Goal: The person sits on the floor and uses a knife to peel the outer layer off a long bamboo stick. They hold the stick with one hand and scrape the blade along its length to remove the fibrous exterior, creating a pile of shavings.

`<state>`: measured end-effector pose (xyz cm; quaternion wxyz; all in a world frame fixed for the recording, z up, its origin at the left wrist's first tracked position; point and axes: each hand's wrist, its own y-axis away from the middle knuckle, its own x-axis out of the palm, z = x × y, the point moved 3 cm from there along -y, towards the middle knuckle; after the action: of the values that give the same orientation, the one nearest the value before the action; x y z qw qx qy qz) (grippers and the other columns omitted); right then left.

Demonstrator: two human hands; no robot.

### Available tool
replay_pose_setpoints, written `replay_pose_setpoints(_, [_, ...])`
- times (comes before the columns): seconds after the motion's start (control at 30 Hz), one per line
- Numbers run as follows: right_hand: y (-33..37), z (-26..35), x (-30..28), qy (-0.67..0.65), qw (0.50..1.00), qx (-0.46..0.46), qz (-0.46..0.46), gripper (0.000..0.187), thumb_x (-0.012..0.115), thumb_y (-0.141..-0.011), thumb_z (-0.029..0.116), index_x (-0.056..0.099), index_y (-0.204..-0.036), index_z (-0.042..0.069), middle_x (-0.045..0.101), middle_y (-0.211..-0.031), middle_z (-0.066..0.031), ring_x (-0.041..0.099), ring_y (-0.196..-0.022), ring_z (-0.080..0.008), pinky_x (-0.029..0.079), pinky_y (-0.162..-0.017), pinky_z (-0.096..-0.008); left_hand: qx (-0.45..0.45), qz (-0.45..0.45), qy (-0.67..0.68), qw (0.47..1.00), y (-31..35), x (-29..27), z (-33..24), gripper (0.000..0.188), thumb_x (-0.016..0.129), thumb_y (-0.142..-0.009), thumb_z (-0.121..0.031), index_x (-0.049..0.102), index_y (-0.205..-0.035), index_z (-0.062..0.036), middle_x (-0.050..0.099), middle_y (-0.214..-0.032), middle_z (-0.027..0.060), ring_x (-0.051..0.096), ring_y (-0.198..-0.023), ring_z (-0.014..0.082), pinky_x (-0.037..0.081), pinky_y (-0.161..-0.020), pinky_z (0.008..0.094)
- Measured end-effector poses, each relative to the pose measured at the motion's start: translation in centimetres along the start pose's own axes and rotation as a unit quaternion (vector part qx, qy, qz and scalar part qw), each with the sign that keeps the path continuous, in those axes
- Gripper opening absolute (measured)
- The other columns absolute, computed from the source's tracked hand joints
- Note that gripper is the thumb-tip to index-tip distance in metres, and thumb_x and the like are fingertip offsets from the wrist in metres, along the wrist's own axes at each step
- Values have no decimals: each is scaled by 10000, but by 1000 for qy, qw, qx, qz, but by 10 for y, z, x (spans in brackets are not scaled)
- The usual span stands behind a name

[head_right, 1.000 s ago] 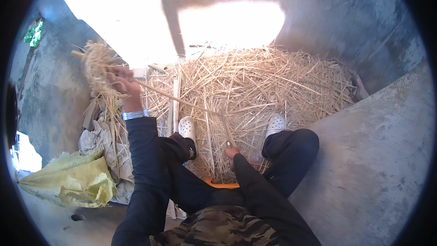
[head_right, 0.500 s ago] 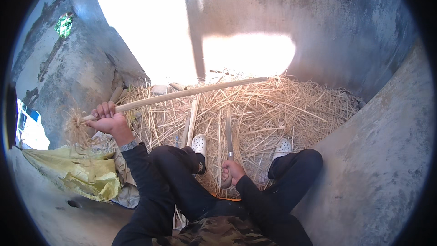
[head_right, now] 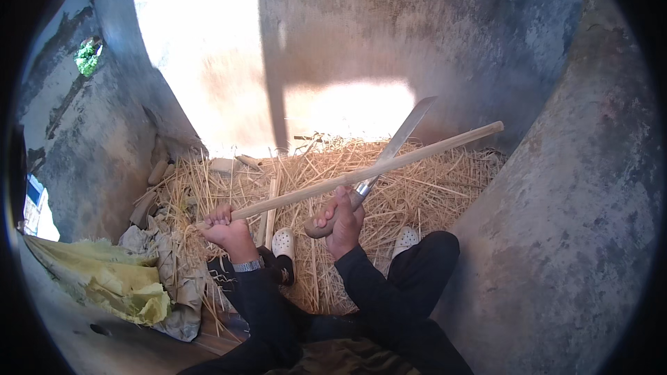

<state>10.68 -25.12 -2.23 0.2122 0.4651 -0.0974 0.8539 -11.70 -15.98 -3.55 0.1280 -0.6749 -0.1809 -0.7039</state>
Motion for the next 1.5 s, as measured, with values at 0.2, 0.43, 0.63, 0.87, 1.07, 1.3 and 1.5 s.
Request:
replay_pose_setpoints(0.2, [-26,17,22,-49,998,-24,11,183,581,-914,196,467,-837,77,406,-551,-12,444,-421,-147,422,-433,-319,-39,-36,-53,997,8,-30,23,529,332,-926,-581,487,-757,-105,505,-644,28,486,-560,153,430,-561,277])
replay_pose_setpoints(0.43, [-59,78,41,64,988,-121,71,171,591,-907,166,496,-829,48,419,-536,-5,444,-413,-131,419,-420,-295,-453,59,-510,729,136,-66,39,543,473,-922,-521,513,-1151,-30,559,-1149,99,523,-1067,214,424,-897,341])
replay_pose_setpoints(0.63, [-53,102,48,273,948,-116,115,191,646,-876,173,527,-861,24,441,-531,-4,448,-410,-108,401,-389,-265,18,465,-672,576,127,62,52,547,677,-846,-274,450,-1254,10,509,-1225,155,500,-1108,233,414,-923,371])
replay_pose_setpoints(0.87, [-39,87,51,369,906,-74,195,218,656,-861,205,575,-842,3,500,-524,-2,455,-374,-76,362,-348,-224,-149,640,-594,464,98,96,107,428,610,-879,-91,487,-1284,-27,654,-1027,135,657,-918,209,536,-821,339])
replay_pose_setpoints(1.07, [-32,94,45,375,911,-55,160,266,652,-873,237,603,-972,-6,489,-526,12,446,-369,-59,352,-333,-213,-181,550,-620,529,88,73,111,376,637,-869,-97,538,-1212,23,668,-988,134,662,-911,201,547,-802,309])
replay_pose_setpoints(1.3, [-24,95,-15,383,918,-69,73,230,635,-879,195,600,-968,-14,476,-515,14,437,-366,-62,367,-344,-229,-113,510,-612,593,48,60,119,237,592,-909,-131,565,-1082,28,665,-921,122,660,-860,171,547,-763,285])
replay_pose_setpoints(1.5, [-4,63,-77,377,925,26,20,175,643,-865,145,558,-934,8,449,-530,8,432,-381,-72,375,-341,-241,-75,480,-478,731,30,112,127,393,469,-970,-352,505,-1061,28,644,-777,103,667,-747,182,561,-656,282])
